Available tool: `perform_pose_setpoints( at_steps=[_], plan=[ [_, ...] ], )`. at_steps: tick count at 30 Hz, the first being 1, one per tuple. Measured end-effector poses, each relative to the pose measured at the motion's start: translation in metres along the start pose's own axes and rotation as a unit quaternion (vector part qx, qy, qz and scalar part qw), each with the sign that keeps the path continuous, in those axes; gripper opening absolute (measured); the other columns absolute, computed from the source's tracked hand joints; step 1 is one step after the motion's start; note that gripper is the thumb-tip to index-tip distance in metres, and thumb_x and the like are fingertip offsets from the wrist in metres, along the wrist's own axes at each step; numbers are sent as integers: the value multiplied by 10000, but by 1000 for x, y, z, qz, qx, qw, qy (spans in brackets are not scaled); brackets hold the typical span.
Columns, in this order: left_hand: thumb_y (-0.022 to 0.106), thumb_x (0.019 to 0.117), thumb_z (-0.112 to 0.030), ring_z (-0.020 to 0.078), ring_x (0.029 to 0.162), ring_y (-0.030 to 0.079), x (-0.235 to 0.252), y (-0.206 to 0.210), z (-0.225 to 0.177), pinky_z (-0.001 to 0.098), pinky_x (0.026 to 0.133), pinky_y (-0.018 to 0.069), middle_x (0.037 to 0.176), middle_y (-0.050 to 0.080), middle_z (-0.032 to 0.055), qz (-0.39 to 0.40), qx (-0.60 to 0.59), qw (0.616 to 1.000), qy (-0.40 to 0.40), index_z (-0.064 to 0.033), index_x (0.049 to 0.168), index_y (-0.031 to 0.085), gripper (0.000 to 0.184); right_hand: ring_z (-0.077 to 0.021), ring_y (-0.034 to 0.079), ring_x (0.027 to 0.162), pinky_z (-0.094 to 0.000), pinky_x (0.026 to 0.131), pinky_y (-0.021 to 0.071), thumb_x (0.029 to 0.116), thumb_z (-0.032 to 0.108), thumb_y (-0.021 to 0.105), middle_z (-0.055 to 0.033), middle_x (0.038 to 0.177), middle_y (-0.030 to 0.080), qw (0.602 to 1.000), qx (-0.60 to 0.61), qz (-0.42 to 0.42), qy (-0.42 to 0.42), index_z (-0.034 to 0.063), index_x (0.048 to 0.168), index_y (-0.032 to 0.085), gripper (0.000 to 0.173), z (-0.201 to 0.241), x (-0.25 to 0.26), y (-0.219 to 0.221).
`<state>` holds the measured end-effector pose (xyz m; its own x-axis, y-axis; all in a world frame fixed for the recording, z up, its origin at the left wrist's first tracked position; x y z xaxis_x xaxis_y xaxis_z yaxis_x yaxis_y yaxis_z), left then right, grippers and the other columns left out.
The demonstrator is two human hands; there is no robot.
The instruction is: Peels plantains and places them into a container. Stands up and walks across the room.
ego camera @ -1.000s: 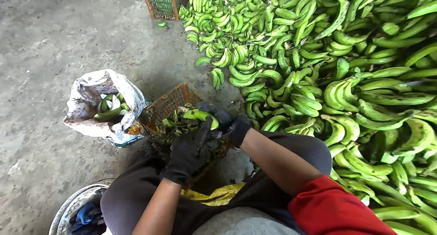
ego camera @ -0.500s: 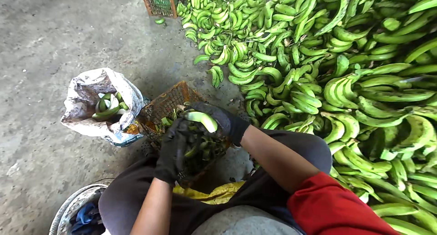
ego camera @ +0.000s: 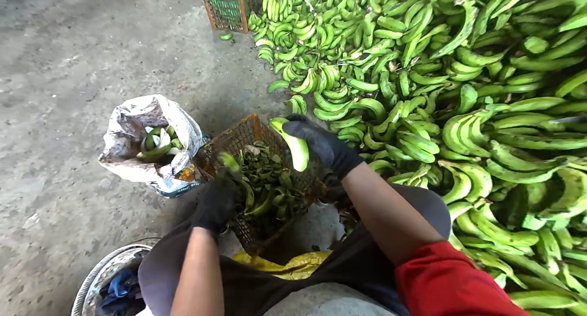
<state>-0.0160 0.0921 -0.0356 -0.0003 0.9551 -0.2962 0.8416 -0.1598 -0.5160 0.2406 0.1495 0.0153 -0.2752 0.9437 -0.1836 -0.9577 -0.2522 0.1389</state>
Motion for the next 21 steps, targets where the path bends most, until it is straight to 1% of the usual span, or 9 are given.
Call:
perform_pose_setpoints(
  at_steps=[1, 2, 3, 6, 8, 10, 13, 16, 21],
  plan=[
    [519, 1063, -370, 244, 1121, 641, 1, 23, 4, 482, 965, 528, 1283, 645, 142, 48, 36, 997, -41, -136, 1482, 500, 480, -195, 666, 845, -370, 708, 594, 961, 352, 648, -103, 1117, 648, 999, -37, -18, 3, 128, 1417, 477, 536, 2, 0, 3],
    [509, 1061, -429, 249, 1173, 628, 1, 36, 5, 497, 1000, 511, 1326, 632, 140, 60, 42, 995, -62, -147, 1485, 504, 509, -193, 663, 846, -369, 714, 590, 968, 324, 663, -105, 1118, 651, 998, -62, -27, 1, 123, 1400, 500, 504, 5, 0, 3],
    [504, 1062, -436, 226, 1113, 638, -2, 40, 0, 471, 961, 522, 1261, 652, 129, 52, 27, 996, -63, -131, 1435, 548, 483, -191, 661, 856, -367, 733, 585, 978, 303, 660, -109, 1119, 656, 997, -70, -31, -7, 115, 1395, 517, 479, 7, 1, 2],
    [486, 1083, -298, 89, 691, 586, -13, 35, -27, 268, 634, 527, 849, 618, 26, 4, -132, 991, 27, -57, 1248, 620, 321, -199, 683, 934, -363, 790, 593, 993, 265, 537, -110, 1133, 676, 998, 14, -28, -51, 101, 1406, 491, 447, 12, 6, -14],
    [453, 1085, -252, 91, 606, 587, -22, 40, -45, 250, 567, 538, 748, 605, 0, 22, -248, 964, 92, -33, 1262, 582, 310, -231, 701, 927, -374, 774, 606, 1023, 238, 421, -129, 1123, 680, 985, 152, -8, -84, 108, 1383, 467, 385, 15, 12, -20],
    [445, 1075, -283, 86, 628, 591, -34, 52, -62, 255, 595, 547, 760, 606, -19, 46, -273, 952, 131, -32, 1331, 555, 376, -269, 702, 860, -412, 703, 608, 1065, 359, 308, -137, 1081, 687, 954, 287, 2, -82, 159, 1316, 499, 374, 16, 19, -17],
    [410, 1075, -289, 24, 688, 572, -50, 69, -81, 208, 641, 527, 844, 615, -44, 45, -259, 947, 183, -7, 1302, 576, 399, -201, 645, 625, -377, 525, 578, 1061, 568, 294, -51, 838, 649, 944, 312, -69, -86, 201, 1265, 549, 491, 22, 21, -9],
    [418, 1066, -347, -6, 723, 571, -56, 73, -89, 192, 676, 520, 872, 623, -40, 26, -208, 954, 214, 20, 1263, 605, 457, -126, 564, 502, -318, 468, 551, 1074, 512, 326, 17, 667, 546, 931, 316, -140, -117, 195, 1174, 556, 404, 26, 20, -5],
    [429, 1060, -352, -9, 747, 582, -56, 71, -89, 197, 712, 529, 883, 634, -29, 21, -196, 955, 224, 44, 1267, 598, 478, -110, 544, 506, -306, 476, 537, 1082, 499, 304, 35, 654, 517, 917, 319, -183, -153, 197, 1156, 549, 396, 33, 20, 0]
  ],
)
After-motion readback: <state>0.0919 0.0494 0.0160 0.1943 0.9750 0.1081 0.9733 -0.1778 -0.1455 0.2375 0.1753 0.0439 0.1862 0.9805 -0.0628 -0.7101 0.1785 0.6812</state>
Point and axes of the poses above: each hand's wrist, its own x-axis towards the middle knuckle, its own y-axis out of the palm, z = x × y, the point moved 10 cm from there along x, towards the middle knuckle
